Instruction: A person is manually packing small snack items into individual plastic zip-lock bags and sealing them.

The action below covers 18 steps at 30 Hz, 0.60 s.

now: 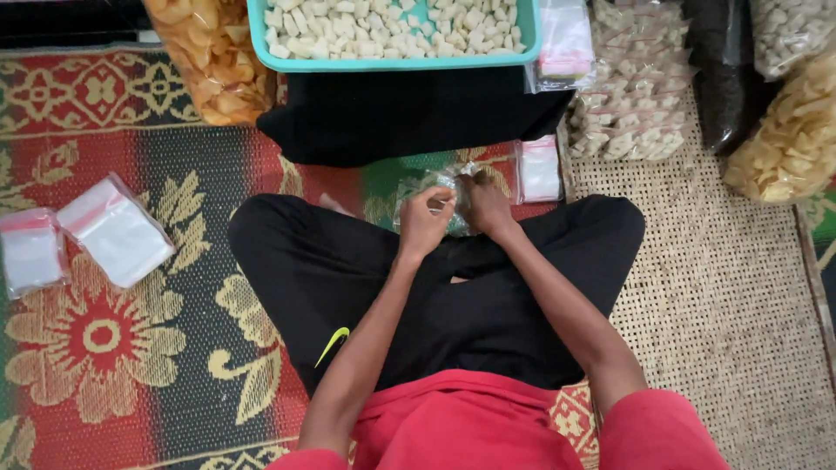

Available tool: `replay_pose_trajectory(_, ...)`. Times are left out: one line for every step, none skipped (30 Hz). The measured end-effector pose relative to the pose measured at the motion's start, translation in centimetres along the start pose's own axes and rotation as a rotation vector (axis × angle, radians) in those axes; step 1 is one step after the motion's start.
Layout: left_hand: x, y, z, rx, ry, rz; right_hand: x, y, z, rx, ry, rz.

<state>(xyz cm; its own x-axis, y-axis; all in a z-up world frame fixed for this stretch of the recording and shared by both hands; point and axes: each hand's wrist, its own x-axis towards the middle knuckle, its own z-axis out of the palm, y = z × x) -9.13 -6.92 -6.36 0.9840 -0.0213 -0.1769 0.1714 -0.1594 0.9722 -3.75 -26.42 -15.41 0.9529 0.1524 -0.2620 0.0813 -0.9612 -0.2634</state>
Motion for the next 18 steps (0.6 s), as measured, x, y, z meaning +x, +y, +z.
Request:
replay_pose_trajectory(0.3,0.2,0.1,0.000,0.000,0.001,-0.5,-0.8,-1.1,0.000,0.001,0.000)
replay_pose_trajectory(0.6,0.3,0.3,0.055,-0.002,0.000,-1.1,-1.6,-2.3,-0.030,0.072,0.031)
replay_pose_trajectory(0.9,0.4,0.5,0.110,-0.007,-0.003,-1.8,-2.4,-3.3,-0.060,0.142,0.065)
replay_pose_trajectory(1.4,0.4,0.6,0.110,-0.010,-0.004,-0.7,-1.1,-2.0,-0.060,0.141,0.068)
replay_pose_trajectory(1.9,0.3,0.8,0.141,-0.014,-0.003,0.3,0.2,-0.7,0.003,0.155,0.091)
replay_pose_trajectory(2.4,0.2,1.1,0.172,-0.018,-0.002,1.2,1.6,0.7,0.065,0.169,0.114)
replay_pose_trajectory(3.0,-0.6,1.5,0.170,-0.022,-0.003,1.4,2.1,1.0,0.064,0.168,0.118)
replay_pose_trajectory(3.5,-1.3,1.9,0.223,-0.037,0.004,1.5,2.6,1.3,0.125,0.178,0.123)
replay_pose_trajectory(4.2,-1.9,2.4,0.275,-0.052,0.013,1.8,3.1,1.5,0.185,0.190,0.129)
replay_pose_trajectory(4.5,-2.4,2.8,0.273,-0.056,0.014,1.6,2.8,0.6,0.182,0.191,0.133)
replay_pose_trajectory(4.6,-3.0,3.1,0.359,-0.100,0.037,1.2,2.4,-0.1,0.233,0.178,0.160)
replay_pose_trajectory(4.7,-3.6,3.5,0.444,-0.145,0.061,0.9,2.0,-0.8,0.283,0.164,0.187)
replay_pose_trajectory(4.5,-3.4,3.5,0.446,-0.149,0.060,0.9,1.8,-1.1,0.285,0.163,0.191)
replay_pose_trajectory(4.3,-3.1,3.5,0.520,-0.192,0.136,0.8,1.7,-1.4,0.332,0.195,0.169)
replay_pose_trajectory(4.0,-3.0,3.5,0.594,-0.237,0.211,0.7,1.5,-1.7,0.380,0.227,0.148)
replay_pose_trajectory(3.8,-2.7,3.6,0.595,-0.243,0.209,0.5,1.4,-2.3,0.383,0.225,0.154)
replay_pose_trajectory(3.5,-2.5,3.8,0.621,-0.246,0.254,0.4,1.3,-2.9,0.490,0.270,0.099)
replay_pose_trajectory(3.3,-2.3,3.9,0.646,-0.249,0.298,0.2,1.2,-3.5,0.596,0.316,0.045)
